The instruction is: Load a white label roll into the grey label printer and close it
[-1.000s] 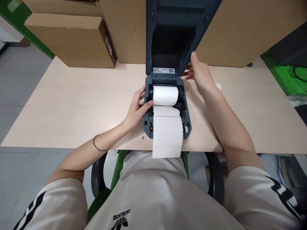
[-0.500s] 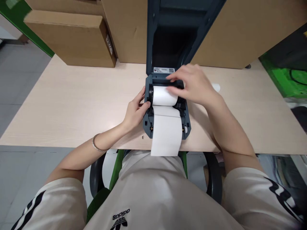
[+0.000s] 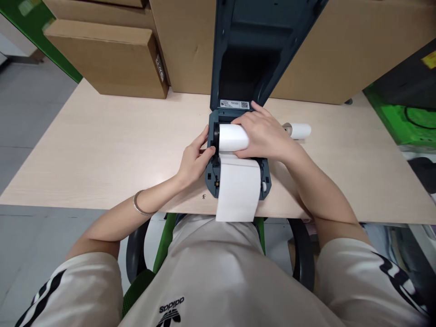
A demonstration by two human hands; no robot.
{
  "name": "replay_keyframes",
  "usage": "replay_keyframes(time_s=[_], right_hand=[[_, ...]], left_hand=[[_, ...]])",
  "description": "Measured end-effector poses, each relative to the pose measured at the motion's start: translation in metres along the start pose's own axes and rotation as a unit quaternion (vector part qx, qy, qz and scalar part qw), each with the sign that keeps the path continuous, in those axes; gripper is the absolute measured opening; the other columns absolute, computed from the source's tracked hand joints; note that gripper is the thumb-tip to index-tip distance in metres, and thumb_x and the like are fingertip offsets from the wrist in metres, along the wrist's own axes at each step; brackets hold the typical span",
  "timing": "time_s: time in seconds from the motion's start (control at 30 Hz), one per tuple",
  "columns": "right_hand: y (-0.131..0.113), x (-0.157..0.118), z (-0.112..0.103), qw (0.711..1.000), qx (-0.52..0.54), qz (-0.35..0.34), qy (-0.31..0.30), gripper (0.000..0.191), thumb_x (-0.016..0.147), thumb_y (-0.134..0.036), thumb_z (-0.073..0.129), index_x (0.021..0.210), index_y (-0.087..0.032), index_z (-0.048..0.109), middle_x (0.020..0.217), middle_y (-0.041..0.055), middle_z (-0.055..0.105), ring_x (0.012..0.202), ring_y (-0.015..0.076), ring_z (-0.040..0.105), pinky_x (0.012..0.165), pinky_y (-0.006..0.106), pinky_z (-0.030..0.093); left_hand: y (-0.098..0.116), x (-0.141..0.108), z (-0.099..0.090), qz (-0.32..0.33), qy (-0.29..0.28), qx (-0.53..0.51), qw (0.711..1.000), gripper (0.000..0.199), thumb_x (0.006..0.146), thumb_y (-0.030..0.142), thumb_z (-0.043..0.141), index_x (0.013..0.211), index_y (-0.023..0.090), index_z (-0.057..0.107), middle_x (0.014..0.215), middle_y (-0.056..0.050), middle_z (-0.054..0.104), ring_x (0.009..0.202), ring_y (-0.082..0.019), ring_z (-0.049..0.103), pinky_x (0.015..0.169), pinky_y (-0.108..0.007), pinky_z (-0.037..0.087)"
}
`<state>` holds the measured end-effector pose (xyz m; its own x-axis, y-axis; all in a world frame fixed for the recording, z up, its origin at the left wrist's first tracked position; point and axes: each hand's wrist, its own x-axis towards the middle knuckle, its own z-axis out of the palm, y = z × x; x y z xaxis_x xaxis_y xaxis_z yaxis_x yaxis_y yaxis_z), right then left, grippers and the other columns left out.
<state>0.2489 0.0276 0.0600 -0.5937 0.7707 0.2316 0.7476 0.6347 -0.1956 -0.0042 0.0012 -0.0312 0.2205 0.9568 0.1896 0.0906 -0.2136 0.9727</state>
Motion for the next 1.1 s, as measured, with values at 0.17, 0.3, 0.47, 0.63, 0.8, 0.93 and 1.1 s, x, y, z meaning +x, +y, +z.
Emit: replay_keyframes(time_s=[0.17, 0.3, 0.47, 0.63, 0.8, 0.93, 1.1], right_hand=[[-0.006, -0.01, -0.032, 0.998, 0.039, 0.026, 0.039, 0.069, 0.068, -0.047, 0.089, 0.131, -0.025, 0.072, 0.13, 0.0124, 0.078, 0.128, 0.0476, 0.072, 0.131, 0.076, 0.042], [0.0, -0.03, -0.071, 0.991, 0.093, 0.086, 0.034, 0.071, 0.071, -0.059, 0.089, 0.133, -0.032, 0.067, 0.14, 0.0076, 0.076, 0.128, 0.0434, 0.072, 0.113, 0.062, 0.059], [0.04, -0.05, -0.102, 0.979, 0.067, 0.189, 0.018, 0.079, 0.072, -0.072, 0.092, 0.136, -0.034, 0.066, 0.14, 0.0103, 0.074, 0.128, 0.0462, 0.071, 0.105, 0.065, 0.061], [0.078, -0.04, -0.088, 0.946, -0.017, 0.32, -0.058, 0.082, 0.073, -0.035, 0.105, 0.146, -0.024, 0.07, 0.142, 0.0172, 0.075, 0.125, 0.0406, 0.071, 0.103, 0.053, 0.057], [0.084, -0.024, -0.059, 0.941, -0.023, 0.324, -0.098, 0.075, 0.081, -0.034, 0.098, 0.147, -0.011, 0.071, 0.136, 0.0211, 0.077, 0.109, 0.0261, 0.07, 0.091, 0.039, 0.05], [0.081, -0.021, -0.048, 0.945, 0.028, 0.295, -0.136, 0.064, 0.091, -0.039, 0.086, 0.145, -0.008, 0.074, 0.133, 0.0168, 0.079, 0.098, 0.0158, 0.067, 0.09, 0.035, 0.049], [0.085, -0.018, -0.039, 0.937, 0.032, 0.31, -0.157, 0.072, 0.09, -0.03, 0.088, 0.154, -0.003, 0.068, 0.14, 0.0217, 0.076, 0.11, 0.0189, 0.071, 0.094, 0.036, 0.048]], left_hand=[[-0.001, 0.0, 0.0, -0.002, -0.003, -0.005, 1.0, 0.078, 0.099, 0.047, 0.071, 0.172, 0.025, 0.055, 0.177, -0.006, 0.058, 0.158, -0.04, 0.063, 0.128, -0.052, 0.059], [-0.005, 0.002, 0.0, -0.002, -0.009, -0.009, 1.0, 0.082, 0.097, 0.045, 0.07, 0.174, 0.024, 0.052, 0.177, -0.007, 0.057, 0.153, -0.039, 0.068, 0.124, -0.052, 0.063], [-0.006, 0.002, 0.001, -0.001, -0.01, -0.019, 1.0, 0.084, 0.097, 0.048, 0.07, 0.175, 0.023, 0.051, 0.178, -0.007, 0.056, 0.147, -0.037, 0.072, 0.118, -0.047, 0.065], [-0.004, 0.001, 0.0, 0.003, -0.007, -0.009, 1.0, 0.081, 0.098, 0.045, 0.07, 0.174, 0.023, 0.052, 0.178, -0.008, 0.056, 0.151, -0.036, 0.069, 0.123, -0.045, 0.062], [-0.002, 0.0, -0.001, 0.008, -0.004, -0.011, 1.0, 0.076, 0.099, 0.041, 0.07, 0.172, 0.025, 0.055, 0.178, -0.006, 0.057, 0.154, -0.035, 0.067, 0.126, -0.045, 0.06], [-0.001, -0.001, -0.001, 0.006, -0.003, -0.02, 1.0, 0.074, 0.1, 0.039, 0.071, 0.171, 0.024, 0.057, 0.176, -0.007, 0.059, 0.156, -0.034, 0.065, 0.128, -0.045, 0.058], [0.0, -0.002, -0.001, -0.004, 0.001, -0.035, 0.999, 0.075, 0.099, 0.036, 0.072, 0.171, 0.025, 0.056, 0.172, -0.008, 0.064, 0.158, -0.035, 0.064, 0.13, -0.047, 0.056]])
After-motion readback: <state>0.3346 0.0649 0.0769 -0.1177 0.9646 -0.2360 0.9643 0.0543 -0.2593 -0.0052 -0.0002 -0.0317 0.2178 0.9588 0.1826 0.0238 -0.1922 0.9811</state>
